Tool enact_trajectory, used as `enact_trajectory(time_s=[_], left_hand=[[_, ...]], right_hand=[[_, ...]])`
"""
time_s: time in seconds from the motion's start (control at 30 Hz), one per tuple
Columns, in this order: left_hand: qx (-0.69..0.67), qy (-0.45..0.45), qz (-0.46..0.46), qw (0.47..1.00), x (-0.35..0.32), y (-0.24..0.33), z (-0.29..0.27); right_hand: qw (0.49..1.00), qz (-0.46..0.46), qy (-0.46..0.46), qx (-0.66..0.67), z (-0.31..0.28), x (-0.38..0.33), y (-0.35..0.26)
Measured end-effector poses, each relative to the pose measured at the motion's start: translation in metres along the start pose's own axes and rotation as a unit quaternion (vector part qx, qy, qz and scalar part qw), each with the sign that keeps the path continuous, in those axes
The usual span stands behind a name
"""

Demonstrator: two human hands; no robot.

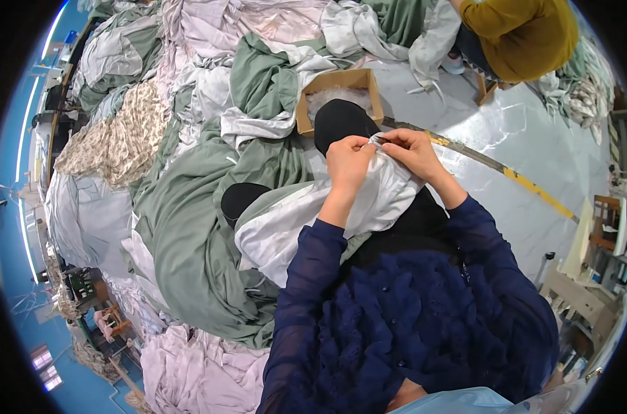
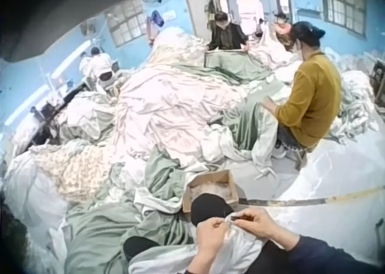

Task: Trimming threads and inspecting pillow components in a factory setting.

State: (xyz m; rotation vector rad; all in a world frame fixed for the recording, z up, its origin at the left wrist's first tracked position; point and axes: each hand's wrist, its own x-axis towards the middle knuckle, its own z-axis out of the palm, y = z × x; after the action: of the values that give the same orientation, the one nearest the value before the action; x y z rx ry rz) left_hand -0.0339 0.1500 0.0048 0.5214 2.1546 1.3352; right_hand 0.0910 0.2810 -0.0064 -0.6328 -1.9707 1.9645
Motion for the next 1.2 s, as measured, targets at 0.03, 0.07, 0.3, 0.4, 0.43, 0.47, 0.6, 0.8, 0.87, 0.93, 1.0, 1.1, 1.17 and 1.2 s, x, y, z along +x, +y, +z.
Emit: enact_trajectory(time_s=[0.03, 0.07, 0.3, 0.4, 0.43, 0.47, 0.6, 0.8, 0.87, 0.93, 1.0, 1.1, 1.17, 1.2], left_hand=[[-0.015, -0.004, 0.002, 1.0, 0.0, -0.001, 0.001], [-0.031, -0.007, 0.004, 0.999, -0.001, -0.002, 0.001], [-0.095, -0.031, 0.001, 0.995, -0.005, 0.004, -0.001], [-0.095, -0.024, 0.009, 0.995, -0.005, 0.004, -0.001], [-0.098, -0.023, 0.01, 0.995, -0.005, 0.004, 0.0], [-0.099, -0.021, 0.006, 0.995, -0.004, 0.003, 0.0], [-0.101, -0.019, 0.013, 0.995, -0.003, 0.0, 0.001], [-0.11, -0.018, 0.022, 0.994, 0.0, -0.004, 0.002], [-0.108, -0.015, 0.022, 0.994, 0.0, -0.004, 0.003], [-0.111, -0.016, 0.02, 0.993, 0.0, -0.004, 0.003], [-0.114, -0.016, 0.017, 0.993, 0.0, -0.004, 0.003], [-0.102, -0.019, 0.015, 0.995, 0.0, -0.003, 0.003], [-0.122, -0.021, 0.023, 0.992, 0.0, -0.003, 0.002], [-0.123, -0.02, 0.022, 0.992, 0.0, -0.003, 0.002]], right_hand=[[1.0, -0.003, -0.001, 0.002, 0.0, 0.001, -0.002], [1.0, -0.003, 0.0, 0.004, 0.0, 0.002, -0.004], [1.0, 0.006, -0.007, -0.025, -0.001, 0.01, -0.007], [1.0, 0.006, -0.004, -0.019, 0.0, 0.012, -0.003], [1.0, -0.001, -0.002, -0.018, 0.0, 0.013, -0.001], [1.0, -0.001, -0.002, -0.017, 0.0, 0.013, 0.0], [1.0, -0.001, 0.002, -0.019, -0.001, 0.013, 0.003], [1.0, 0.004, -0.001, -0.022, -0.002, 0.014, 0.003], [1.0, 0.003, 0.0, -0.012, -0.002, 0.014, 0.003], [1.0, 0.013, -0.015, -0.018, -0.002, 0.014, 0.003], [1.0, 0.011, -0.018, -0.013, -0.003, 0.014, 0.003], [1.0, 0.013, -0.015, -0.012, -0.002, 0.012, 0.004], [1.0, 0.017, -0.011, -0.014, -0.002, 0.011, 0.004], [1.0, 0.021, -0.004, 0.015, -0.001, 0.01, 0.005]])
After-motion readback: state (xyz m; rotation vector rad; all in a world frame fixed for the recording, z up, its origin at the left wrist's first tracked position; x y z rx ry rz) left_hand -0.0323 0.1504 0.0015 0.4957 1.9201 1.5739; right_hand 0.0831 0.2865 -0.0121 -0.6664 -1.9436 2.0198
